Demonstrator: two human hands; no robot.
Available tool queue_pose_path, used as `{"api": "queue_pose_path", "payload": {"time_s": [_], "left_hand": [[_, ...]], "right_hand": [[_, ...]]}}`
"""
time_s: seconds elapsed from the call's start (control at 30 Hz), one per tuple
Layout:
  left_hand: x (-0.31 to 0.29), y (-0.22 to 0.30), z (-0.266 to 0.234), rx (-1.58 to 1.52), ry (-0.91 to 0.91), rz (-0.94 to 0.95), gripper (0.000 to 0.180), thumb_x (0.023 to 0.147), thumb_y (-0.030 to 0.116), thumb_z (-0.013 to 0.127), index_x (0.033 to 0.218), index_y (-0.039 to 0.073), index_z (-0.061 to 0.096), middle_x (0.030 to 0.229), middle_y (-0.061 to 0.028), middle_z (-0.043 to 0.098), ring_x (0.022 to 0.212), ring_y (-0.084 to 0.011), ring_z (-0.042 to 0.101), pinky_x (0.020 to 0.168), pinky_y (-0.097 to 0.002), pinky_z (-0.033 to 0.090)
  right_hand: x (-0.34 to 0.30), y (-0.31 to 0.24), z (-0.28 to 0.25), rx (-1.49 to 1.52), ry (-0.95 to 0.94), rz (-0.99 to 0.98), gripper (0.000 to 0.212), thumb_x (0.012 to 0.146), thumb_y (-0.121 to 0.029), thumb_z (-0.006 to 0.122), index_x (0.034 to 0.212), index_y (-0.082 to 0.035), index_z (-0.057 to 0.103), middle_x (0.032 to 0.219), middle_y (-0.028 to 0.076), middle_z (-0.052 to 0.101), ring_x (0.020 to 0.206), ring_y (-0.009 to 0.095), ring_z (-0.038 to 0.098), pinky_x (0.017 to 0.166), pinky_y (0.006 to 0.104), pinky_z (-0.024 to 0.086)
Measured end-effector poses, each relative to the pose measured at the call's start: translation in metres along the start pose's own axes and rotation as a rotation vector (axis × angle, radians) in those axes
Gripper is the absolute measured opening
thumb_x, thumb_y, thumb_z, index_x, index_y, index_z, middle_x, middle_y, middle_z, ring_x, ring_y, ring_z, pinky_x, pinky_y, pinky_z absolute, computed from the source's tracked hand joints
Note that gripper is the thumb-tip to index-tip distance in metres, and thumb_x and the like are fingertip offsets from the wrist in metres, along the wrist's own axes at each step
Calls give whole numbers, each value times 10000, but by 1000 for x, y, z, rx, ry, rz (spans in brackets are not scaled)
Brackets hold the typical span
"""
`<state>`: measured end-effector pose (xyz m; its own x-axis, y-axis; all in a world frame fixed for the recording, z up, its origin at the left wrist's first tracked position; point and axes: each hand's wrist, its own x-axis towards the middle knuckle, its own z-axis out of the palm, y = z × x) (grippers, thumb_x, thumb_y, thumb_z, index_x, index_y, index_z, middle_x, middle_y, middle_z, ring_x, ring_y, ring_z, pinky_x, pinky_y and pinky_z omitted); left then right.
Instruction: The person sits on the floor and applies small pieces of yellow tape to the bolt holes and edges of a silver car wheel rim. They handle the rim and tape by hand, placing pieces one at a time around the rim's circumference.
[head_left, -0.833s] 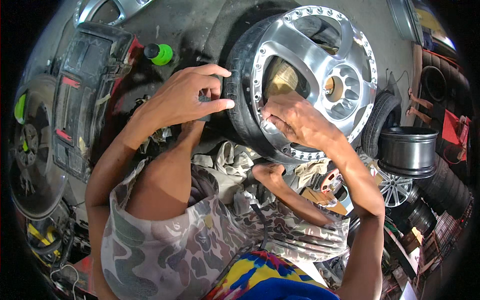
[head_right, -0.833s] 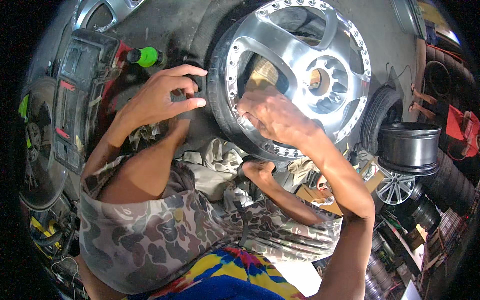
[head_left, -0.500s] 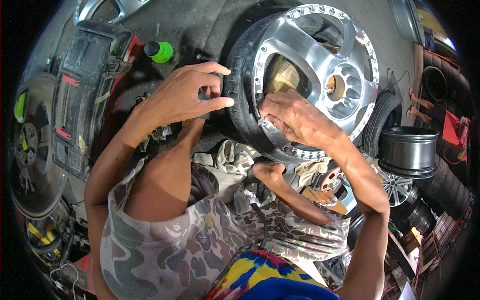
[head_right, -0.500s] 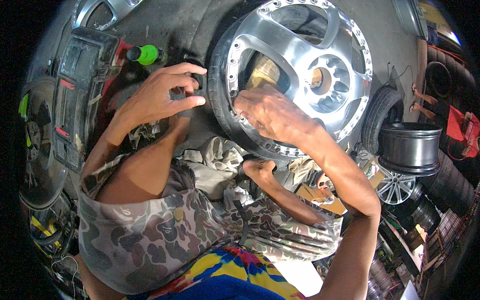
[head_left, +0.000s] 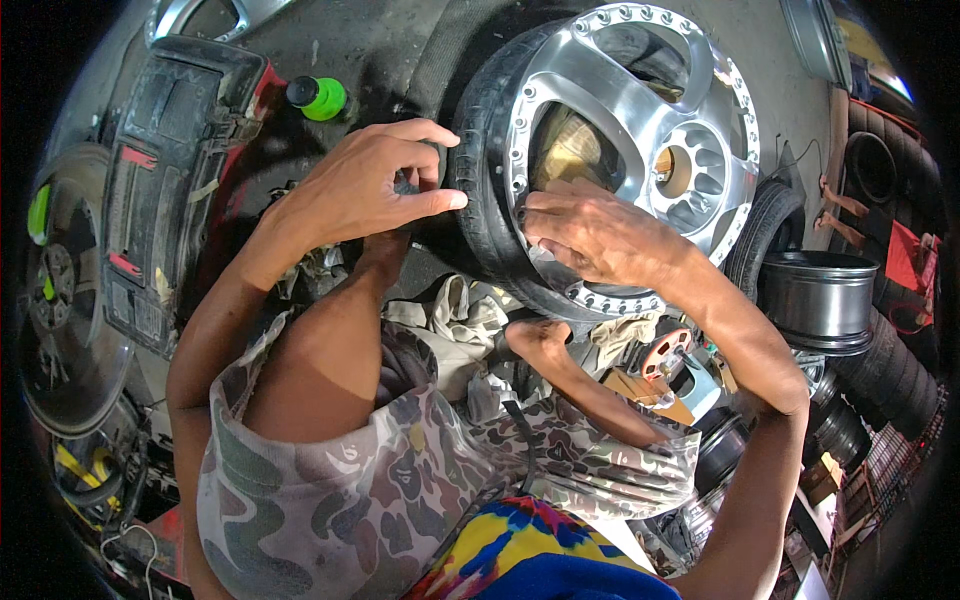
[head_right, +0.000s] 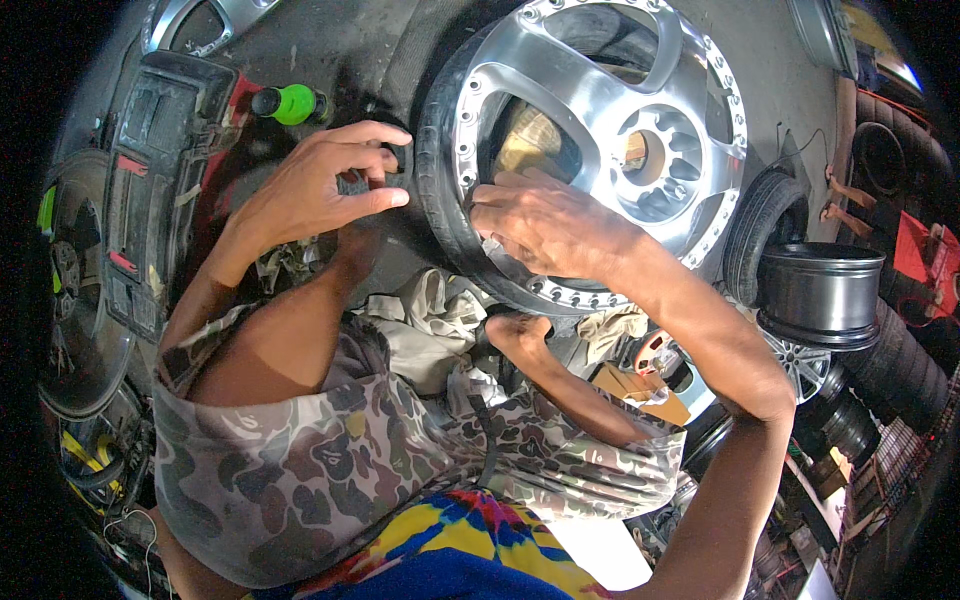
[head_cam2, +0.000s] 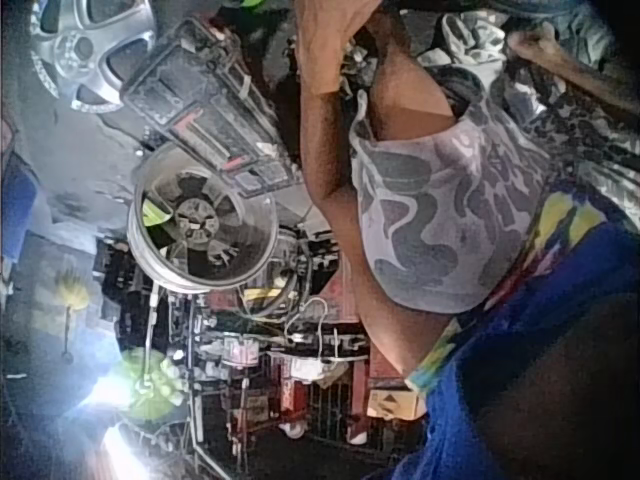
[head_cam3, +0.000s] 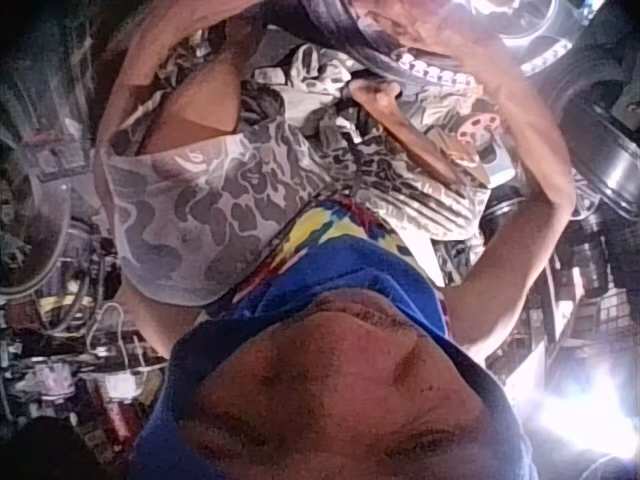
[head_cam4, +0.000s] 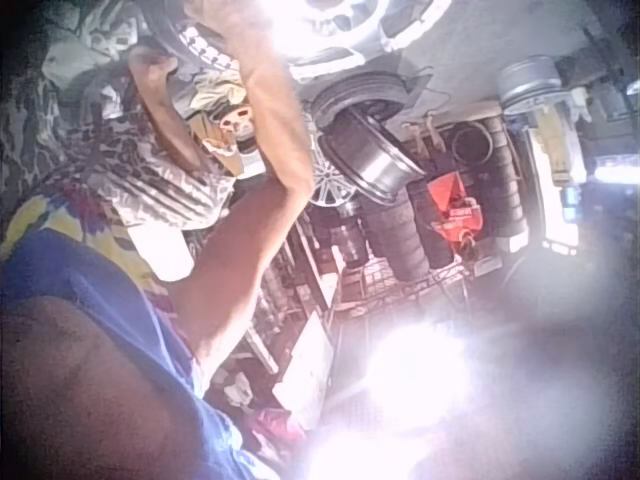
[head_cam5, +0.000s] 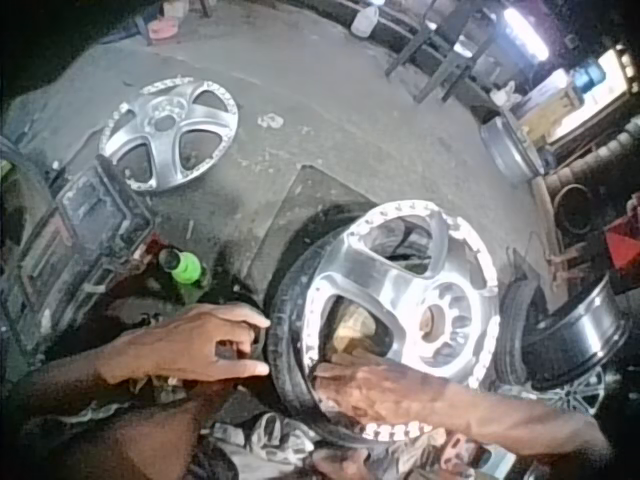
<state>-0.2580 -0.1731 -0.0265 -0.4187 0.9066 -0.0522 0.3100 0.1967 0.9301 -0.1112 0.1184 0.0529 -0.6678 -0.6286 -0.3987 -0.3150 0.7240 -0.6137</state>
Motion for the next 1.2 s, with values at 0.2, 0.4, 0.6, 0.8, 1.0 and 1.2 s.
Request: {"api": "queue_pose_path", "payload": {"time_s": [0.2, 0.4, 0.6, 0.8, 1.0, 1.2], "left_hand": [[1, 15, -8, 6, -135, -25, 334, 953, 251, 897, 911, -36, 731, 1194, -139, 767, 978, -283, 789, 902, -396, 608], [1, 47, 23, -424, -367, 22, 478, 922, 414, 912, 827, -22, 743, 774, -137, 700, 658, -256, 666, 638, -428, 499], [2, 45, 31, -341, -528, 89, 366, 919, 293, 864, 859, -44, 736, 722, -195, 692, 642, -353, 653, 668, -459, 511], [-1, 41, 26, -276, -539, 34, 293, 952, 239, 860, 861, -18, 751, 754, -169, 714, 682, -317, 694, 686, -442, 518], [12, 36, 1, -2, -342, -38, 343, 1041, 245, 777, 873, -52, 737, 795, -200, 745, 710, -369, 729, 702, -431, 551], [14, 23, 7, 40, -169, 33, 348, 1046, 269, 748, 867, -26, 704, 780, -219, 677, 787, -450, 680, 762, -511, 523]], "right_hand": [[-9, -22, -13, 89, 106, 98, 241, 931, 14, 748, 1161, -32, 693, 1165, 146, 664, 1104, 340, 690, 1002, 493, 586], [-12, -97, 31, 589, 479, 307, 350, 979, 123, 686, 1287, -42, 671, 1172, 144, 710, 1001, 338, 774, 793, 426, 649], [-11, -136, 79, 681, 670, 590, 181, 1034, -35, 770, 1209, -22, 728, 1110, 149, 736, 997, 334, 745, 853, 426, 601], [-32, -141, 85, 531, 679, 694, 146, 1049, -121, 781, 1138, -10, 748, 1072, 171, 755, 1007, 390, 748, 869, 461, 602], [-44, -129, 98, 448, 885, 972, 129, 1048, -126, 789, 1084, -5, 760, 1043, 166, 774, 898, 337, 786, 815, 436, 607], [-29, -126, 119, 379, 980, 1042, 124, 1019, -132, 817, 1073, -35, 762, 990, 145, 759, 823, 324, 777, 754, 436, 605]]}}
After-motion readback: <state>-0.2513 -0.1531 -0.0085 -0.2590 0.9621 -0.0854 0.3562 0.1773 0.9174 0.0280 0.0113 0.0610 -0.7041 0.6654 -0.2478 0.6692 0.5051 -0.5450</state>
